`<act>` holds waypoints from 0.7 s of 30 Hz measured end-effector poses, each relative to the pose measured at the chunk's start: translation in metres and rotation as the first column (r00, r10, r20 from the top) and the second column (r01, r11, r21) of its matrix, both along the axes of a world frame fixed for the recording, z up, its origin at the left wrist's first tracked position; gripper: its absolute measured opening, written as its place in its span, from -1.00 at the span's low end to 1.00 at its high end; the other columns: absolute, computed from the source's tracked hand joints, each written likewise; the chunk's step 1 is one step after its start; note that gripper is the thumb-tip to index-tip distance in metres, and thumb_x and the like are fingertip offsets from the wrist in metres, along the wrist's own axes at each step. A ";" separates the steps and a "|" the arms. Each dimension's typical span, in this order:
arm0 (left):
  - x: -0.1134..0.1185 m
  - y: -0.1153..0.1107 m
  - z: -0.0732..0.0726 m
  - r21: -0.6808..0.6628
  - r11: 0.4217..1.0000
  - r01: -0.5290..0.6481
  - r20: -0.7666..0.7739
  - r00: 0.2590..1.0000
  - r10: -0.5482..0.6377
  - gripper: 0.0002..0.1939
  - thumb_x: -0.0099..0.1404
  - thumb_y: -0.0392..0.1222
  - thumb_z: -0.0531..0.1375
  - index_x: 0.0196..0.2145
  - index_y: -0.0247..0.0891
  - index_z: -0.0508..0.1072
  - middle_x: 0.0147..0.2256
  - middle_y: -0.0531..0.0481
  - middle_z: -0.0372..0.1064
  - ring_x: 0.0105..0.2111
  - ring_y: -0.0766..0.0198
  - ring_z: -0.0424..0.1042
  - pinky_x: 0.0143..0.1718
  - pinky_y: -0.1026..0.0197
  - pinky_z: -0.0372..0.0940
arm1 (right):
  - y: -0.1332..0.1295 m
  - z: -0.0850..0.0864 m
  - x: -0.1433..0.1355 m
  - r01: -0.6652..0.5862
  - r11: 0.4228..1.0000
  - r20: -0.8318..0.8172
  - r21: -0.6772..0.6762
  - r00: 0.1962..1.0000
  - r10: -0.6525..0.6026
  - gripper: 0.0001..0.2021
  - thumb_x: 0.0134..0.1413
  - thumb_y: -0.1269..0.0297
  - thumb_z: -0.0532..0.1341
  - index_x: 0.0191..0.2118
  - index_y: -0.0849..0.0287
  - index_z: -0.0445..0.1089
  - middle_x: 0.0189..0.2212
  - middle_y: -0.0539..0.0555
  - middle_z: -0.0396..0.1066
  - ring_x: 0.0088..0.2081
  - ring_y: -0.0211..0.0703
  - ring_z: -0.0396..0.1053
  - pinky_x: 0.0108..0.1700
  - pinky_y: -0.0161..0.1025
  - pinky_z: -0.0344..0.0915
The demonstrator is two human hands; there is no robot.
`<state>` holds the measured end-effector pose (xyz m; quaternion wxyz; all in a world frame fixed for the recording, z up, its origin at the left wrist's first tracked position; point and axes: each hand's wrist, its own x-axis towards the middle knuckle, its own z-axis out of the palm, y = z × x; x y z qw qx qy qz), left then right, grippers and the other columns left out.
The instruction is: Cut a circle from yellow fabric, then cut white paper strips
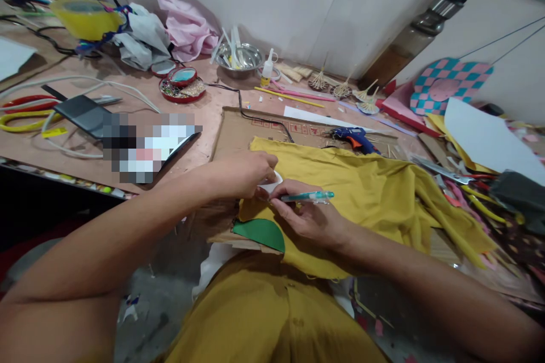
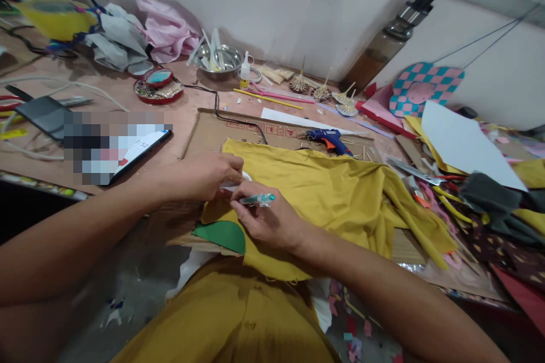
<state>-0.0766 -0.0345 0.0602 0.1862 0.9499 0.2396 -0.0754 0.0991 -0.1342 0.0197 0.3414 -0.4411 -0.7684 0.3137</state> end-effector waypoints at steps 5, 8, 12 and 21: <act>0.001 -0.001 0.003 0.007 1.000 -0.004 -0.034 0.999 0.004 -0.90 0.16 -0.40 0.25 -0.38 -0.24 0.51 -0.30 0.01 0.38 -0.37 0.27 0.37 -0.39 0.21 0.10 | 0.002 -0.003 -0.004 -0.013 1.000 -0.018 -0.015 1.000 0.013 -0.93 0.23 0.39 0.18 -0.30 0.11 0.36 -0.39 0.03 0.49 -0.37 -0.21 0.42 -0.28 -0.27 0.35; 0.001 -0.001 0.003 0.005 1.000 -0.005 -0.020 1.000 0.005 -0.88 0.15 -0.41 0.24 -0.37 -0.24 0.51 -0.31 0.01 0.38 -0.36 0.26 0.37 -0.38 0.20 0.10 | 0.002 -0.002 -0.003 -0.014 1.000 0.003 -0.012 1.000 0.014 -0.92 0.23 0.38 0.17 -0.31 0.11 0.36 -0.39 0.04 0.49 -0.36 -0.20 0.41 -0.27 -0.26 0.35; -0.001 -0.001 0.002 -0.006 1.000 0.002 0.012 1.000 -0.002 -0.91 0.18 -0.37 0.25 -0.35 -0.24 0.53 -0.30 0.00 0.37 -0.35 0.25 0.37 -0.39 0.21 0.09 | 0.002 -0.003 0.000 -0.005 1.000 0.014 -0.009 1.000 0.006 -0.91 0.24 0.37 0.17 -0.32 0.11 0.36 -0.40 0.04 0.47 -0.37 -0.20 0.39 -0.29 -0.26 0.32; 0.000 0.000 0.002 -0.018 1.000 -0.003 0.003 1.000 0.003 -0.88 0.24 -0.31 0.24 -0.28 -0.19 0.57 -0.31 0.01 0.33 -0.35 0.25 0.36 -0.40 0.21 0.08 | -0.001 -0.004 0.007 0.007 1.000 0.015 -0.027 1.000 -0.007 -0.89 0.24 0.40 0.16 -0.34 0.12 0.35 -0.46 -0.01 0.40 -0.45 -0.25 0.29 -0.39 -0.30 0.22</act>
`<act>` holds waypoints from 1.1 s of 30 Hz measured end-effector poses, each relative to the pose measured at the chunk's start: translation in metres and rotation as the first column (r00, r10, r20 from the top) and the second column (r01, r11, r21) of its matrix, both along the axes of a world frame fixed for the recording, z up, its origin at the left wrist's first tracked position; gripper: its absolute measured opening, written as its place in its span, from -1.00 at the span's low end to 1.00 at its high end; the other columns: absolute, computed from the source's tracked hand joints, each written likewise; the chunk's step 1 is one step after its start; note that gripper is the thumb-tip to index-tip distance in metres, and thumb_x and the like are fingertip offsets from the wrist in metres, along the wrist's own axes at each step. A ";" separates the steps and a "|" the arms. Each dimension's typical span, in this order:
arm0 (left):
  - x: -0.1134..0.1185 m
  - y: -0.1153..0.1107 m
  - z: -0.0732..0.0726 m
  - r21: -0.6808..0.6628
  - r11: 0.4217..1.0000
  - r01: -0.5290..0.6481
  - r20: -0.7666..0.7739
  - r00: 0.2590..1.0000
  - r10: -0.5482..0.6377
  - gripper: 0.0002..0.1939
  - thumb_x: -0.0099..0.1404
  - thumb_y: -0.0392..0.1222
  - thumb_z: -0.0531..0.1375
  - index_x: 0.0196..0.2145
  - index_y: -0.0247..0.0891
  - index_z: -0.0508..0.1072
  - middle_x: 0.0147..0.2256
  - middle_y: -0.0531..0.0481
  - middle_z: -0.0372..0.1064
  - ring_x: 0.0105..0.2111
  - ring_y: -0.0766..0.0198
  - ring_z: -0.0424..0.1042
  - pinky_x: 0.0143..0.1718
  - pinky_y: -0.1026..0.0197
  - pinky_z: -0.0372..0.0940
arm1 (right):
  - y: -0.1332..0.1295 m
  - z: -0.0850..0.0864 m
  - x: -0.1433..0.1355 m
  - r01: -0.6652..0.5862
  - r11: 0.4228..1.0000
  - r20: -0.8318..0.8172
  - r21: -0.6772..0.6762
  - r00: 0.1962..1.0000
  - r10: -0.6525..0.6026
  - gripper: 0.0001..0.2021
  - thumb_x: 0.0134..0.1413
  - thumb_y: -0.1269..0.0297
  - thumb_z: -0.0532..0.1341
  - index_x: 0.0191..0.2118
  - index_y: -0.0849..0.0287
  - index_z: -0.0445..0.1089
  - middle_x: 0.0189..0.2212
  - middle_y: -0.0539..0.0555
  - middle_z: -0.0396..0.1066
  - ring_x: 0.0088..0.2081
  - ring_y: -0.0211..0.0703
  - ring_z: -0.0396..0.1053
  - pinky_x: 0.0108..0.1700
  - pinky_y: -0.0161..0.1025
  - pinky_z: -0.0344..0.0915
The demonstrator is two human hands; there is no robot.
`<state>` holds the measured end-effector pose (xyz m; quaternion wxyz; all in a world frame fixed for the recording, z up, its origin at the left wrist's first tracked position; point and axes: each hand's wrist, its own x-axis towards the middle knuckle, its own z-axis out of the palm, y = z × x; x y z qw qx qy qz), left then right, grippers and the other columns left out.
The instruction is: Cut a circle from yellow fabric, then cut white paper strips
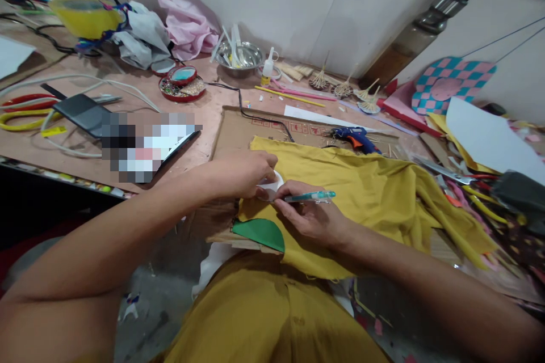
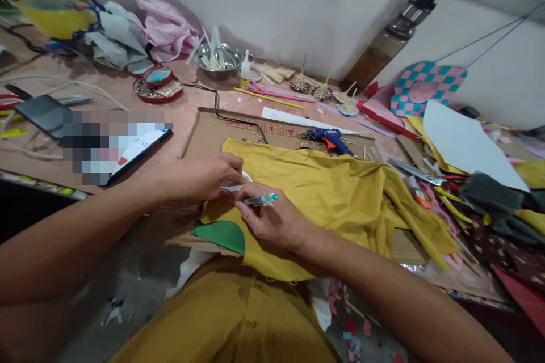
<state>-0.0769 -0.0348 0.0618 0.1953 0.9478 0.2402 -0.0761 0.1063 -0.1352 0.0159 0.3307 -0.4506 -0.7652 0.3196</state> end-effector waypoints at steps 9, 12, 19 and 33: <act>0.000 -0.001 0.003 -0.011 1.000 -0.005 -0.005 1.000 0.005 -0.87 0.22 -0.33 0.22 -0.29 -0.19 0.55 -0.30 0.02 0.34 -0.34 0.26 0.37 -0.36 0.22 0.11 | -0.001 0.004 0.005 0.029 1.000 0.023 -0.004 0.999 -0.028 -0.89 0.24 0.41 0.18 -0.32 0.12 0.38 -0.45 -0.01 0.43 -0.43 -0.24 0.34 -0.36 -0.29 0.24; 0.000 0.000 0.001 -0.010 1.000 -0.014 -0.005 1.000 0.013 -0.87 0.21 -0.29 0.24 -0.28 -0.18 0.57 -0.30 0.01 0.36 -0.33 0.24 0.38 -0.34 0.22 0.13 | 0.000 0.004 0.008 0.046 0.999 0.032 -0.001 0.998 -0.046 -0.89 0.23 0.41 0.17 -0.34 0.13 0.38 -0.47 -0.01 0.43 -0.43 -0.24 0.34 -0.36 -0.29 0.25; -0.002 0.000 0.000 -0.041 0.999 -0.006 0.034 0.999 0.008 -0.88 0.21 -0.32 0.25 -0.30 -0.19 0.57 -0.29 0.02 0.35 -0.33 0.26 0.39 -0.30 0.24 0.16 | 0.003 0.008 0.013 0.088 0.996 0.000 0.015 0.996 -0.088 -0.90 0.20 0.37 0.16 -0.36 0.10 0.35 -0.47 0.00 0.47 -0.44 -0.20 0.38 -0.37 -0.26 0.28; 0.001 -0.003 0.003 -0.004 1.000 -0.004 -0.007 1.000 0.004 -0.89 0.24 -0.30 0.25 -0.26 -0.21 0.58 -0.24 -0.03 0.40 -0.23 0.19 0.43 -0.26 0.22 0.17 | 0.002 0.004 0.011 0.040 0.999 0.021 0.015 0.999 -0.040 -0.89 0.22 0.38 0.17 -0.35 0.11 0.36 -0.47 -0.01 0.44 -0.43 -0.23 0.36 -0.34 -0.28 0.27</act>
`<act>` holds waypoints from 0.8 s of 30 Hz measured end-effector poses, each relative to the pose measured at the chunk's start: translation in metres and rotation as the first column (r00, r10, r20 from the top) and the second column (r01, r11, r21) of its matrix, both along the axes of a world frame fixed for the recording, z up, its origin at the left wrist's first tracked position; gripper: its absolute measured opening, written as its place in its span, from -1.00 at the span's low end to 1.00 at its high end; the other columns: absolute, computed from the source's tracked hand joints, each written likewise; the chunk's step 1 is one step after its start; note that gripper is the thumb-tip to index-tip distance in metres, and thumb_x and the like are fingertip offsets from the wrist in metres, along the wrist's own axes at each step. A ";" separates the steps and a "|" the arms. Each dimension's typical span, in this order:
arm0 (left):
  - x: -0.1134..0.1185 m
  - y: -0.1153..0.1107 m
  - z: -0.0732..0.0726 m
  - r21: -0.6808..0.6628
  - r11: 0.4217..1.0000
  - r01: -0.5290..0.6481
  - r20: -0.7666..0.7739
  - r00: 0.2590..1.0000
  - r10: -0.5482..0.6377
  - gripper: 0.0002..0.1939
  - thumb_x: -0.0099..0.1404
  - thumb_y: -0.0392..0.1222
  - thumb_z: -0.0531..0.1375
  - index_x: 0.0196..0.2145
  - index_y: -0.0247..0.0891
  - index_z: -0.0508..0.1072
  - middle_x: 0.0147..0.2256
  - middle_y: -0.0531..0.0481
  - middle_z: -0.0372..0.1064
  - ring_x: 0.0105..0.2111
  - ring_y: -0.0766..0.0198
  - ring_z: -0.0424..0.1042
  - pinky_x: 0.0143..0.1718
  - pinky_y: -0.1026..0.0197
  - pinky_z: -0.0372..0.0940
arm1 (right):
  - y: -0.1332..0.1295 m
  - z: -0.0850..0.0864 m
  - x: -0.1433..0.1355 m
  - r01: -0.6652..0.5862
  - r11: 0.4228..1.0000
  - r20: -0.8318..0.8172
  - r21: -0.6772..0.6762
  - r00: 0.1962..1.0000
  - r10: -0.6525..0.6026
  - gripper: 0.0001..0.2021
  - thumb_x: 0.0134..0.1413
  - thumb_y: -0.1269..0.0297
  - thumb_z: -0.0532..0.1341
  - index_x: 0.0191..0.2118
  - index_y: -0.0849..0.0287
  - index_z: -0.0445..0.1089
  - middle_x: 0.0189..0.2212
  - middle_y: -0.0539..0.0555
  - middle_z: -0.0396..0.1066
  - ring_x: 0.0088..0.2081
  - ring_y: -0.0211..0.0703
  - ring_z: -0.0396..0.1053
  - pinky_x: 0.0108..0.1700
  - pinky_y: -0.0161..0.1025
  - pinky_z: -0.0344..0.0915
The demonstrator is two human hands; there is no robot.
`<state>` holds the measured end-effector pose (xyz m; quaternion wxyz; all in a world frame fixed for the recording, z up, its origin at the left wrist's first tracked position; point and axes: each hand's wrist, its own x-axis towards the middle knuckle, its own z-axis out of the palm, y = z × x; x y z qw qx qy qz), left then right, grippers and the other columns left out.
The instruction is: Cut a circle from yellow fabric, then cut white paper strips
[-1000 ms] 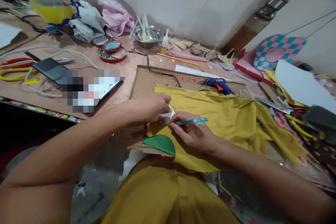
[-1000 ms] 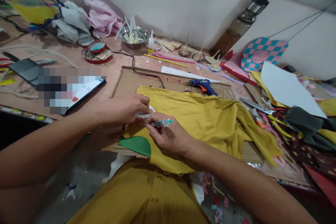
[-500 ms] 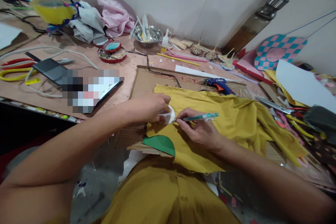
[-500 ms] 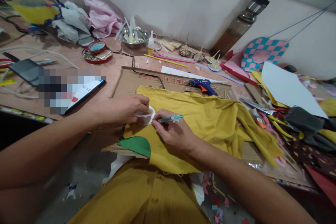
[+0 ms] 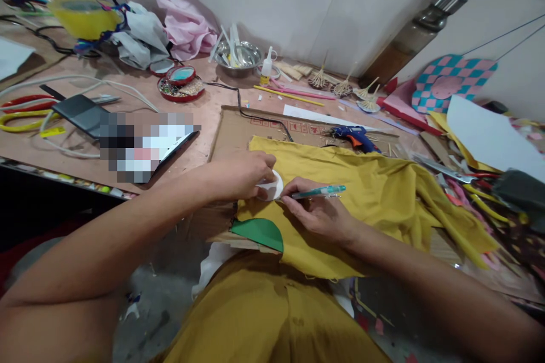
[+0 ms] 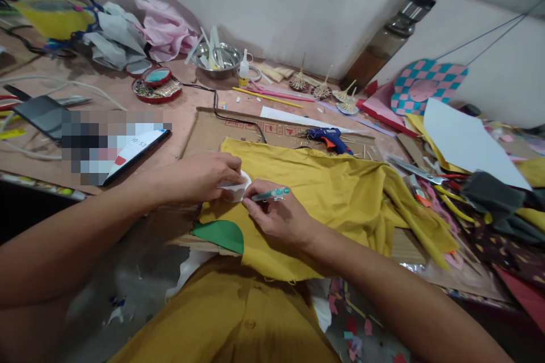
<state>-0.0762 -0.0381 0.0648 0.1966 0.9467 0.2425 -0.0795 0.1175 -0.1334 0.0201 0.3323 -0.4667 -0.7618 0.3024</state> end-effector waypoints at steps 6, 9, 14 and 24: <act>-0.001 0.001 -0.001 0.013 1.000 -0.002 -0.003 1.000 0.002 -0.88 0.27 -0.23 0.24 -0.24 -0.18 0.58 -0.24 -0.02 0.40 -0.25 0.20 0.42 -0.28 0.22 0.16 | 0.000 -0.001 0.000 0.037 0.999 0.010 -0.033 0.999 -0.037 -0.89 0.22 0.36 0.16 -0.36 0.11 0.36 -0.50 -0.01 0.42 -0.45 -0.21 0.34 -0.36 -0.27 0.26; -0.001 0.001 -0.001 0.006 1.000 0.004 0.011 1.000 -0.004 -0.88 0.26 -0.24 0.25 -0.24 -0.18 0.58 -0.23 -0.01 0.40 -0.25 0.21 0.42 -0.26 0.22 0.17 | 0.001 -0.002 0.001 0.048 0.998 0.009 -0.029 0.999 -0.048 -0.89 0.21 0.35 0.16 -0.36 0.10 0.36 -0.49 -0.01 0.42 -0.45 -0.21 0.34 -0.36 -0.27 0.26; -0.002 0.000 -0.003 0.022 1.000 0.017 0.039 0.999 -0.018 -0.87 0.25 -0.28 0.25 -0.24 -0.19 0.59 -0.24 -0.01 0.40 -0.24 0.21 0.41 -0.24 0.23 0.17 | 0.004 -0.001 0.004 0.040 0.999 0.007 -0.011 0.999 -0.040 -0.89 0.19 0.35 0.15 -0.38 0.10 0.34 -0.49 0.00 0.44 -0.45 -0.21 0.34 -0.38 -0.26 0.26; -0.001 -0.008 -0.005 0.136 0.991 0.000 0.011 1.000 -0.002 -0.76 0.25 -0.32 0.26 -0.11 -0.20 0.54 -0.21 -0.06 0.45 -0.18 0.13 0.45 -0.23 0.18 0.22 | 0.005 0.008 0.009 0.142 0.990 0.004 0.023 0.990 -0.143 -0.88 0.20 0.37 0.18 -0.38 0.10 0.35 -0.52 -0.02 0.41 -0.47 -0.21 0.33 -0.40 -0.26 0.26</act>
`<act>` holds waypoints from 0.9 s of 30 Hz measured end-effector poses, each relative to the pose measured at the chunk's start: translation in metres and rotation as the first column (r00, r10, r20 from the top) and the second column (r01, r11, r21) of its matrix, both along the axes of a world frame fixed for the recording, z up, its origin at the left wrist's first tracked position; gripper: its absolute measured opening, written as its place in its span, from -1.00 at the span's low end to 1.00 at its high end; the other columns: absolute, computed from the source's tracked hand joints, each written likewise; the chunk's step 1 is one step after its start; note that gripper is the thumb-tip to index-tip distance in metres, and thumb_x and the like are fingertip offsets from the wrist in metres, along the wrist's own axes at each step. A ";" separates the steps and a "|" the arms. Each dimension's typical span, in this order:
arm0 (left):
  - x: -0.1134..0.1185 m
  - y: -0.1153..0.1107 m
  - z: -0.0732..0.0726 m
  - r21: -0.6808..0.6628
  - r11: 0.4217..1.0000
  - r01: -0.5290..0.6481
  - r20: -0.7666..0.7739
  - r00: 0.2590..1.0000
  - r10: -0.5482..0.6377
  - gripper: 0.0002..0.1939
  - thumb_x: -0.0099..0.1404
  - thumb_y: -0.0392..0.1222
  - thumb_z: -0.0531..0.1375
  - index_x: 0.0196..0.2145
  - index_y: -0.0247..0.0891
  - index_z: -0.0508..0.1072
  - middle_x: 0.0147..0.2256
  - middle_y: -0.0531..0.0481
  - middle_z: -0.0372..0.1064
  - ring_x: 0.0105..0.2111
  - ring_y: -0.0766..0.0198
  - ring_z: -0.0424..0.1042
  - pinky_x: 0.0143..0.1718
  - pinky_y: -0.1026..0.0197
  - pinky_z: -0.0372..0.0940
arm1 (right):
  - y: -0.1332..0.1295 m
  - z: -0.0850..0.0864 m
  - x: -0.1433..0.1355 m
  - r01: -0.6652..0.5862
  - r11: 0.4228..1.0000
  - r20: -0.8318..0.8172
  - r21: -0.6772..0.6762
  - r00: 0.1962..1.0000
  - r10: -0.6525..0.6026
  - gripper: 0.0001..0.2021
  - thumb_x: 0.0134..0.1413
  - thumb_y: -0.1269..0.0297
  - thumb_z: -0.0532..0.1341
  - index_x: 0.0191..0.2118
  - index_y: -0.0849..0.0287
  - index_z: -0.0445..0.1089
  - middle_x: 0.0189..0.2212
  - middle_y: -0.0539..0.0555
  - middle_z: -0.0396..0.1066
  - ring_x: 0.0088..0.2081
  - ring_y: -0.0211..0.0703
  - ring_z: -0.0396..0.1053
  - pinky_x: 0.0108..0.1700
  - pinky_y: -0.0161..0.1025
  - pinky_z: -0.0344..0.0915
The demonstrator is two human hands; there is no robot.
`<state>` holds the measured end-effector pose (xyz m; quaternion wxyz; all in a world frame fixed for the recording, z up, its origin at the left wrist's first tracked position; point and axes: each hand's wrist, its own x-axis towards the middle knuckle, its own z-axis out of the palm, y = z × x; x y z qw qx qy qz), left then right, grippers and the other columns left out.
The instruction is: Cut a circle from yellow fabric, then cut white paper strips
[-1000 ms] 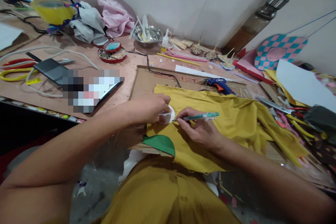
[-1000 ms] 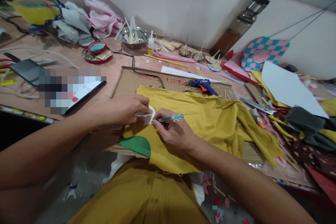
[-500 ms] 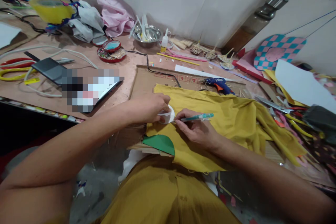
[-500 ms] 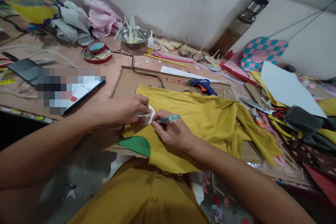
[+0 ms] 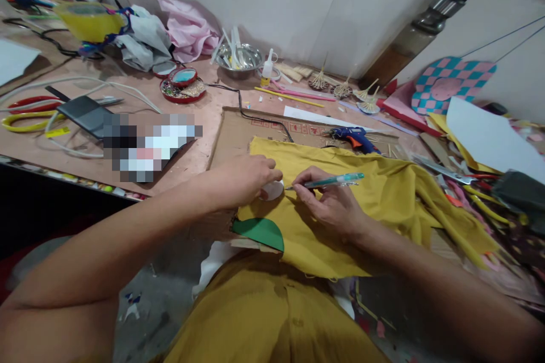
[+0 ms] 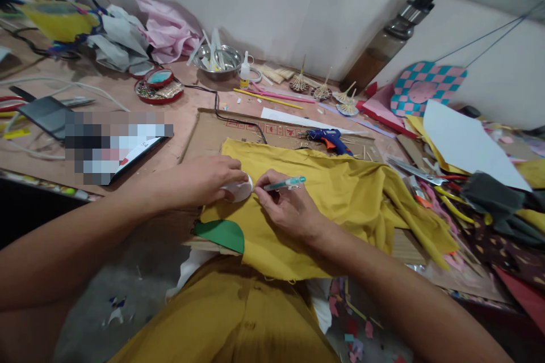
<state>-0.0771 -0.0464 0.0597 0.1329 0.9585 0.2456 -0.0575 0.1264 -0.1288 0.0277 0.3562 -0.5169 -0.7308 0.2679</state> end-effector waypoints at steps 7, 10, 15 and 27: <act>0.002 -0.033 -0.012 0.127 0.992 0.001 -0.024 1.000 0.002 -0.79 0.30 -0.35 0.15 -0.13 -0.33 0.51 -0.17 -0.23 0.46 -0.18 0.02 0.44 -0.21 0.07 0.28 | 0.005 0.005 -0.003 0.078 0.995 -0.039 0.063 0.996 -0.076 -0.88 0.22 0.31 0.18 -0.37 0.09 0.36 -0.50 0.00 0.41 -0.45 -0.19 0.34 -0.39 -0.24 0.28; 0.005 -0.045 -0.010 0.173 0.985 -0.005 -0.064 0.998 0.016 -0.69 0.31 -0.17 0.19 -0.07 -0.42 0.51 -0.11 -0.33 0.46 -0.10 -0.09 0.44 -0.14 0.00 0.30 | 0.010 0.008 -0.006 0.054 0.996 -0.074 0.078 0.996 -0.048 -0.89 0.22 0.29 0.17 -0.36 0.08 0.36 -0.46 0.01 0.42 -0.43 -0.20 0.36 -0.37 -0.24 0.30; 0.008 -0.052 -0.004 0.205 0.978 -0.044 -0.072 0.996 0.060 -0.36 0.33 0.25 0.17 -0.03 -0.47 0.51 -0.05 -0.41 0.46 -0.04 -0.16 0.43 -0.05 -0.07 0.28 | 0.015 0.006 -0.014 0.056 0.998 -0.126 0.016 0.991 -0.054 -0.88 0.25 0.25 0.18 -0.33 0.10 0.37 -0.42 0.01 0.44 -0.39 -0.20 0.38 -0.33 -0.25 0.31; -0.001 -0.056 -0.012 0.193 0.975 -0.106 0.017 0.994 0.105 -0.22 0.27 0.34 0.19 0.14 -0.43 0.41 0.12 -0.45 0.38 0.17 -0.17 0.34 0.11 -0.05 0.23 | 0.025 -0.021 -0.007 0.023 0.982 -0.126 -0.187 0.991 -0.047 -0.78 0.32 0.07 0.16 -0.20 0.11 0.39 -0.35 0.04 0.49 -0.31 -0.13 0.44 -0.28 -0.23 0.34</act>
